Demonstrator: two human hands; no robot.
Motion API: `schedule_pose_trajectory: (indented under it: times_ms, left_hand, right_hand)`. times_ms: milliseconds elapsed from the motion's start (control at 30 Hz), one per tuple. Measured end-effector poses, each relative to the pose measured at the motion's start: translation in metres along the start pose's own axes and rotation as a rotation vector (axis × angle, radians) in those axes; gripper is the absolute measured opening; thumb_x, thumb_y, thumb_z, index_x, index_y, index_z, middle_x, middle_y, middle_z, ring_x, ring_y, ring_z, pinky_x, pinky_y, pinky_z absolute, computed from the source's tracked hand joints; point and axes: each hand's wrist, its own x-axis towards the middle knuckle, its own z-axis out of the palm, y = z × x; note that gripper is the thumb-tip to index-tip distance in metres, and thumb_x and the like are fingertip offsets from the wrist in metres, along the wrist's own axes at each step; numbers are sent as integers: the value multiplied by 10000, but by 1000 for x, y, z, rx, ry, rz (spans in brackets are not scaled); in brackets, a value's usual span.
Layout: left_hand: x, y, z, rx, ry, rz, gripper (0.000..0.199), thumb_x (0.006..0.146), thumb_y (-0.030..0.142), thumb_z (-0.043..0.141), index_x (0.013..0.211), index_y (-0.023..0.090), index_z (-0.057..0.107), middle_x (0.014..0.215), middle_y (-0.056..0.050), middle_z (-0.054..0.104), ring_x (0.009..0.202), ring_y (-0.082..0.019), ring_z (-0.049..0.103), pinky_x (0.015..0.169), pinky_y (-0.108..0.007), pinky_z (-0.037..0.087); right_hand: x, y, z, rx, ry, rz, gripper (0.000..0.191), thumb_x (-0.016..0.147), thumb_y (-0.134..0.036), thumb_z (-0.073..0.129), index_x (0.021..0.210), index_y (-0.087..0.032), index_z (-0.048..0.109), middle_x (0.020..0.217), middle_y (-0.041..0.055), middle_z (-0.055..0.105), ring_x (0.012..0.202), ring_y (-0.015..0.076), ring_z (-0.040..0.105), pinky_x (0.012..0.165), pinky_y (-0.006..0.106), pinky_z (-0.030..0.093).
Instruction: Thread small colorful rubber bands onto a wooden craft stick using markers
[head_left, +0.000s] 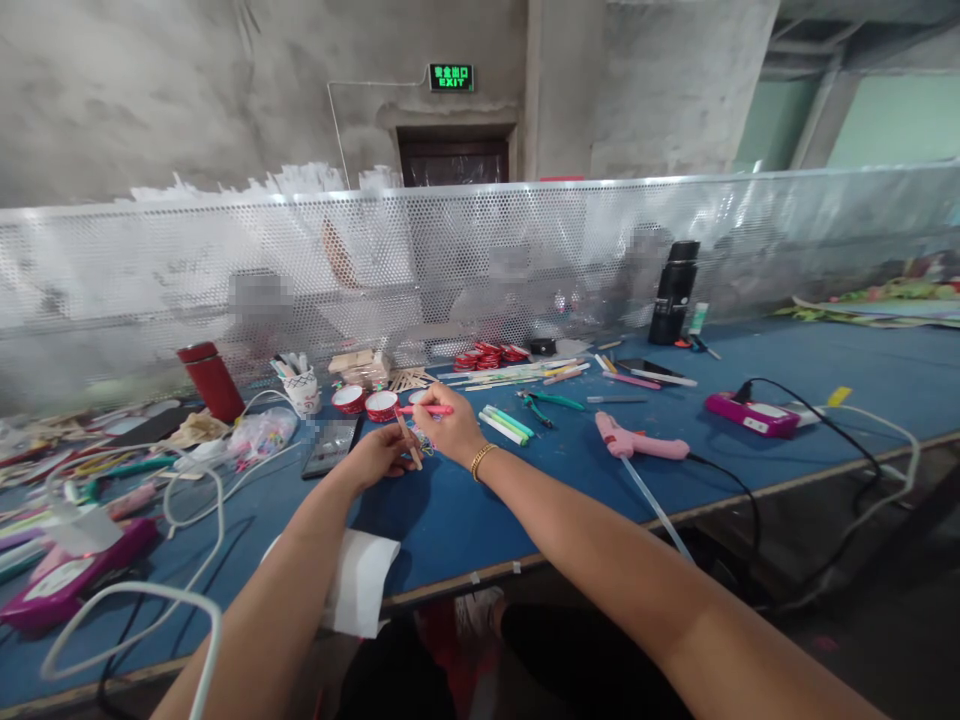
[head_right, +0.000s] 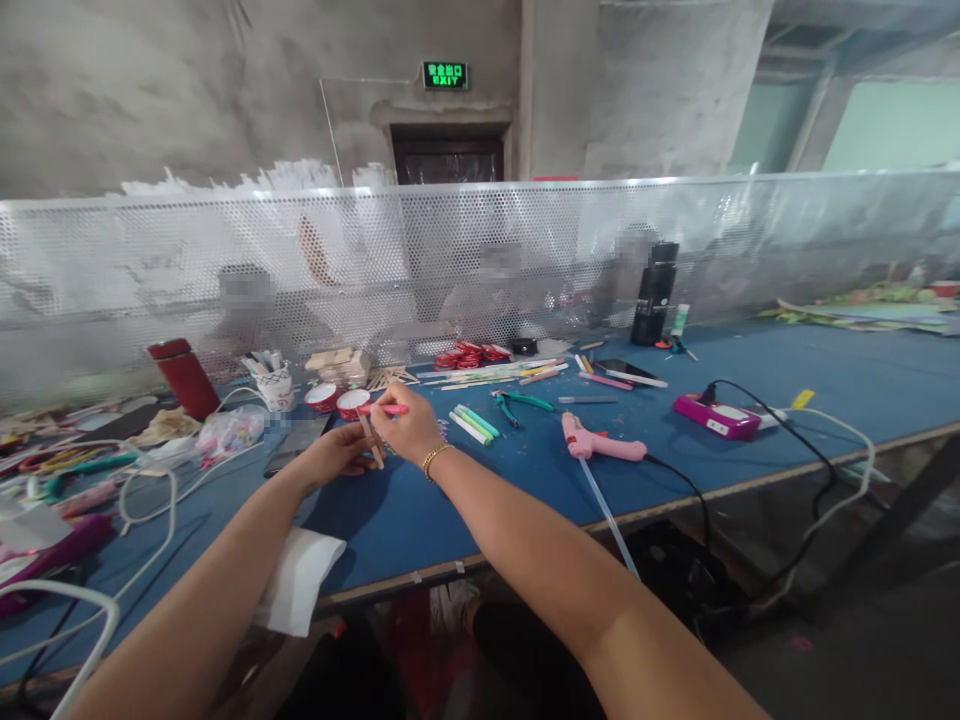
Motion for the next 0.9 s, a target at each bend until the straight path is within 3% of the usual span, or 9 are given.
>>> schedule_pose_trajectory:
  times_ms: [900]
  left_hand:
    - [2, -2, -1, 18, -6, 0, 379, 655, 460, 742, 846, 178, 575, 787, -23, 706, 579, -110, 640, 500, -180, 401]
  right_hand:
    - [1, -1, -1, -3, 0, 1, 105, 817, -266, 527, 724, -228, 497, 672, -44, 559, 642, 128, 532, 648, 238, 410]
